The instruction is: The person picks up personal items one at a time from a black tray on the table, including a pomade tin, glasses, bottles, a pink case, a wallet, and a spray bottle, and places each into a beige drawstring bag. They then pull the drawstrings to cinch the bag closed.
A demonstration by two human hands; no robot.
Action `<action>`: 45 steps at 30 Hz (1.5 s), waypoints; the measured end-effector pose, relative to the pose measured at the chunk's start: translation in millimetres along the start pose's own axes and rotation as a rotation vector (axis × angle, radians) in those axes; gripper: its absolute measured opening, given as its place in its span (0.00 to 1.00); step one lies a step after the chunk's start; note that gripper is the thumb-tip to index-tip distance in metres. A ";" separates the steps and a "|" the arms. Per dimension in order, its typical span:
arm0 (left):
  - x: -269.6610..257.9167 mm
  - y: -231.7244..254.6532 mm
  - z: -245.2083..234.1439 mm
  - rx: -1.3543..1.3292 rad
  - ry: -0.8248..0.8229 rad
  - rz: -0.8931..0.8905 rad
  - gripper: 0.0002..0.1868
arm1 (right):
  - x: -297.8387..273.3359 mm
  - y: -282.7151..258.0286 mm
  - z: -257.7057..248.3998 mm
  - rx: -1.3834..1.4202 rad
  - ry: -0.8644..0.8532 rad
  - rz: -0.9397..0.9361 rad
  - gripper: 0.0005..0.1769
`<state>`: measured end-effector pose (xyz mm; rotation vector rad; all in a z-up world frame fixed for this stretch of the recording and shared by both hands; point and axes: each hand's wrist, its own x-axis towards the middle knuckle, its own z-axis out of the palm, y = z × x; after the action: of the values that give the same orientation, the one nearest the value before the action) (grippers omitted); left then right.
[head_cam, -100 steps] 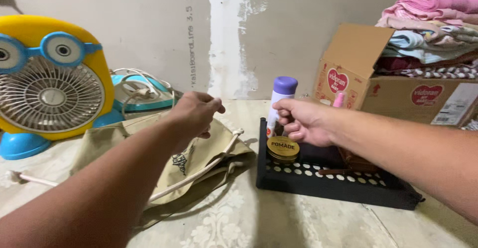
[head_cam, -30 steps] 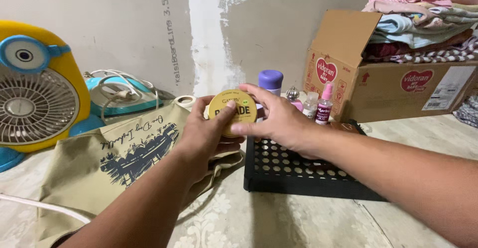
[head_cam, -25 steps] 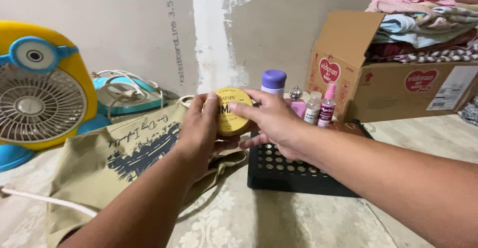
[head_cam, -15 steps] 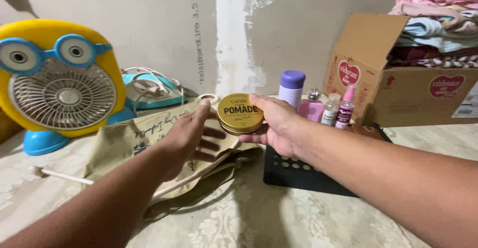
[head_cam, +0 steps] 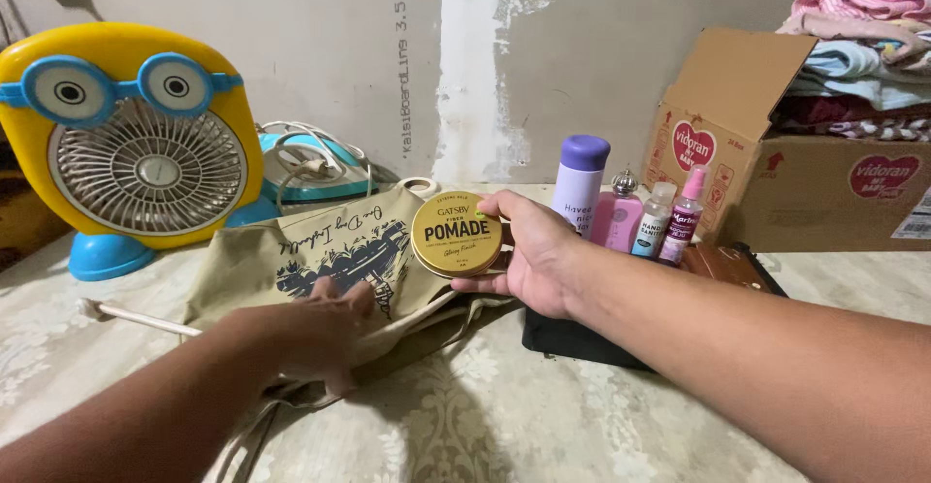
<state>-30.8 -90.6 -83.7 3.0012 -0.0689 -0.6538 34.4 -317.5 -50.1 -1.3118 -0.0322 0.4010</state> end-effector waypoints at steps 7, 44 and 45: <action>11.0 -30.6 -33.6 -0.061 0.144 -0.140 0.20 | -0.7 -4.8 3.6 -0.018 0.003 -0.012 0.20; -11.7 -98.5 -57.7 -1.553 0.466 0.221 0.12 | 180.7 119.5 115.0 -0.138 -0.115 0.470 0.07; -11.2 -100.2 -56.5 -1.561 0.441 0.226 0.11 | 186.6 126.4 117.9 -0.123 -0.136 0.466 0.07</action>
<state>-14.5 13.2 -35.6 1.5030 0.0906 0.0761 145.0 -125.8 -175.4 -1.4086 0.1392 0.8965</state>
